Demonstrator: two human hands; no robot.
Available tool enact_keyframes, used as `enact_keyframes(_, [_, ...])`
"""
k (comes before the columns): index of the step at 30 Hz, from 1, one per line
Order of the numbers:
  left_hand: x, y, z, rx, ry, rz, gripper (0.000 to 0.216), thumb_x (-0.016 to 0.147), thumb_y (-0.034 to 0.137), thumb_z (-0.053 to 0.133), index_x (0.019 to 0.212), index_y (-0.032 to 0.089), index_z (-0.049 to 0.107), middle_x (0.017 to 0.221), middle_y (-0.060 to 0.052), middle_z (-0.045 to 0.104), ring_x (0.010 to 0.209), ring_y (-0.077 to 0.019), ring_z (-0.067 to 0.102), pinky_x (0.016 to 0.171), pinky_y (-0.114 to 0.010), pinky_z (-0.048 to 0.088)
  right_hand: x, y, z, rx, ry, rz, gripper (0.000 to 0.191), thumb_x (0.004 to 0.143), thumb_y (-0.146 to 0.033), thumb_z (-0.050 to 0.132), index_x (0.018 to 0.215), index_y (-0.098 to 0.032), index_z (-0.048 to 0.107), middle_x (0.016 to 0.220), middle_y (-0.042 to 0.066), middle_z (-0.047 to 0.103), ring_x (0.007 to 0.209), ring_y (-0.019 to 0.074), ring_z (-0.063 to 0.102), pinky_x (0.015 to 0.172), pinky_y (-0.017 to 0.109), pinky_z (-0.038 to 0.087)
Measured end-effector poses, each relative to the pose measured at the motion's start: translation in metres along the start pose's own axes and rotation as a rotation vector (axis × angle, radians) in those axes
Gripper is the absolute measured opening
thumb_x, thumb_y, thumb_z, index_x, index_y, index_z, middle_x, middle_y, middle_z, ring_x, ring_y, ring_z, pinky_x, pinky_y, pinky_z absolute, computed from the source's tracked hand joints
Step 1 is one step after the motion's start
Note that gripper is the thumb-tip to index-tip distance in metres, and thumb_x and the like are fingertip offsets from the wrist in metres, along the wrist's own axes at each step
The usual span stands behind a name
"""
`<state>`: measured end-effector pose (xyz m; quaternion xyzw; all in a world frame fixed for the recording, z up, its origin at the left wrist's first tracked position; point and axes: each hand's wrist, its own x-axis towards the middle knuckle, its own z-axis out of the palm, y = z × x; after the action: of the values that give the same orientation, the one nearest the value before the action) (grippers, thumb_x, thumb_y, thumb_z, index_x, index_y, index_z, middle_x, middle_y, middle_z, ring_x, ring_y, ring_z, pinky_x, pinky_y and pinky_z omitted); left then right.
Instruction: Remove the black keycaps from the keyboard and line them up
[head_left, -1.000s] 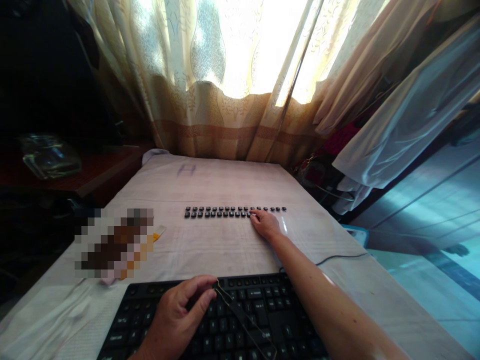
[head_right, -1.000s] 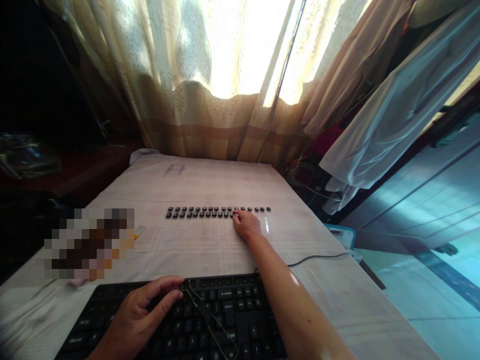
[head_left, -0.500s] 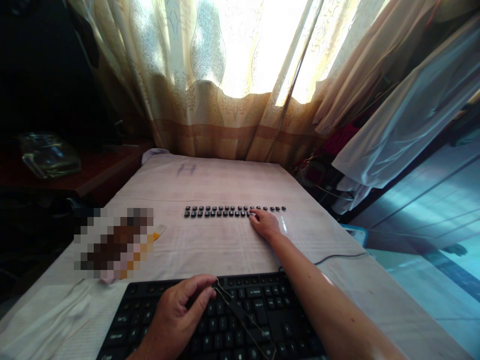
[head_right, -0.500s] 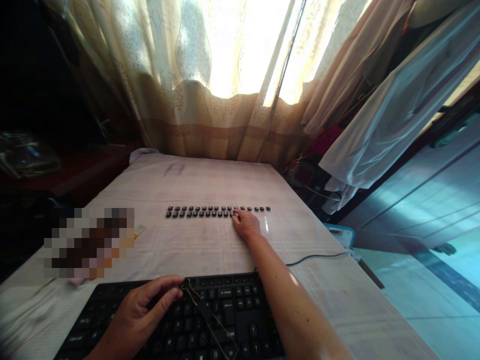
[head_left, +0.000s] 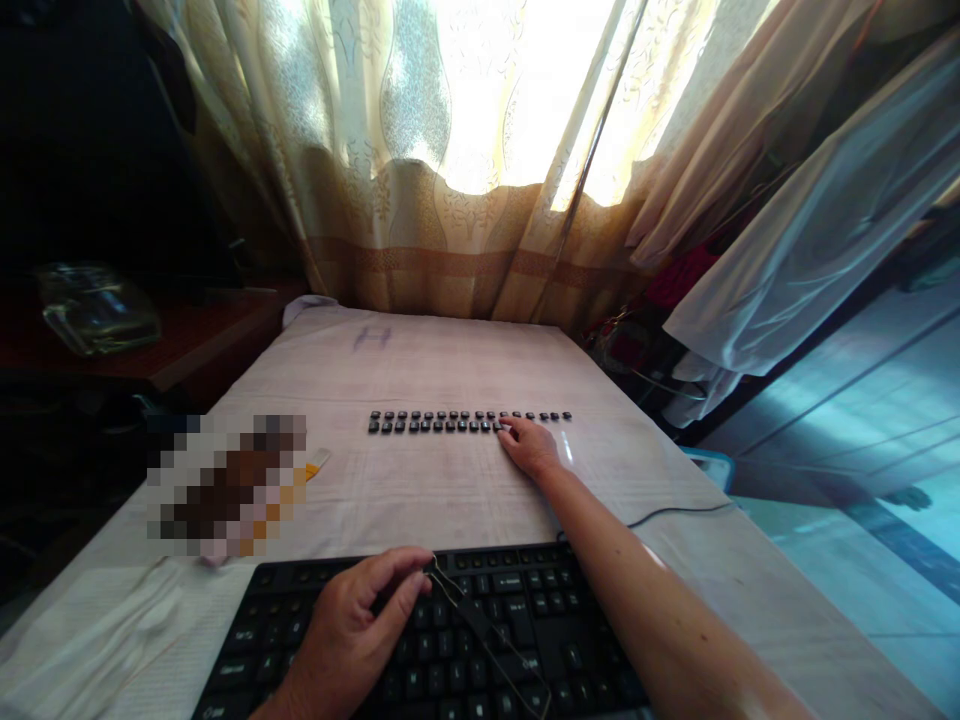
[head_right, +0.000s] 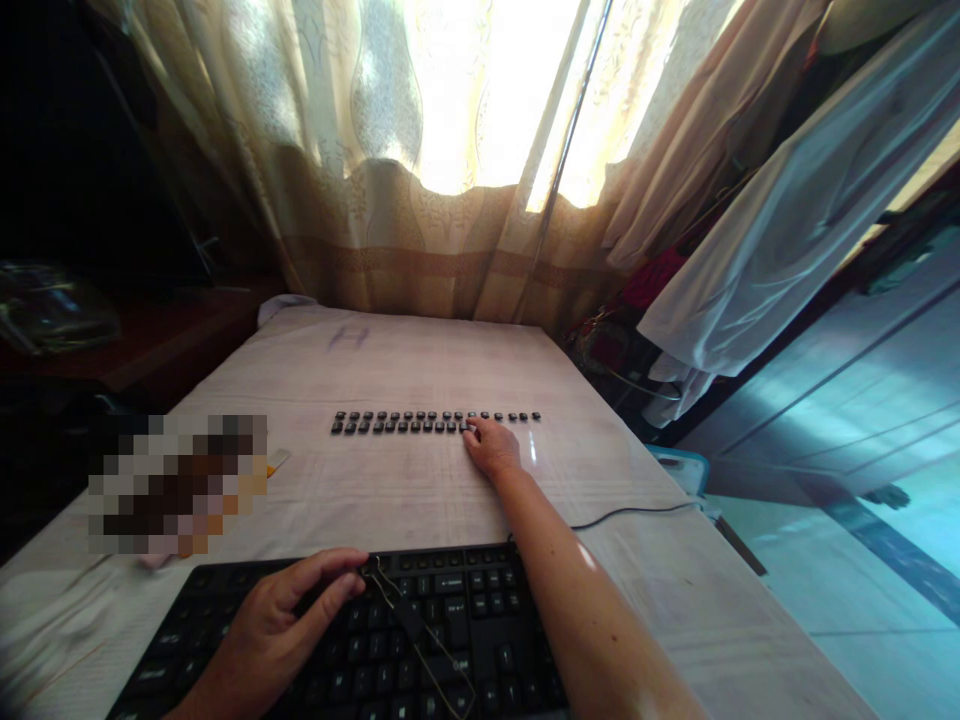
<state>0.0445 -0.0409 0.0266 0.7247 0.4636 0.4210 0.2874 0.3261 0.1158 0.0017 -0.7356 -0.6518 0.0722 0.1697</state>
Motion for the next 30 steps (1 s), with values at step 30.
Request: enact_keyframes(30, [0.0,0.004,-0.001,-0.003,-0.058,-0.009,0.017,0.088,0.03,0.056,0.09,0.023,0.071,0.071,0.003,0.076,0.066,-0.0144,0.072,0.067,-0.022,0.056,-0.01,0.004,-0.012,0.168,-0.065,0.017,0.044,0.084,-0.022,0.062,0.128,-0.017,0.064,0.094,0.004,0.076,0.086,0.019,0.068,0.085,0.029,0.051])
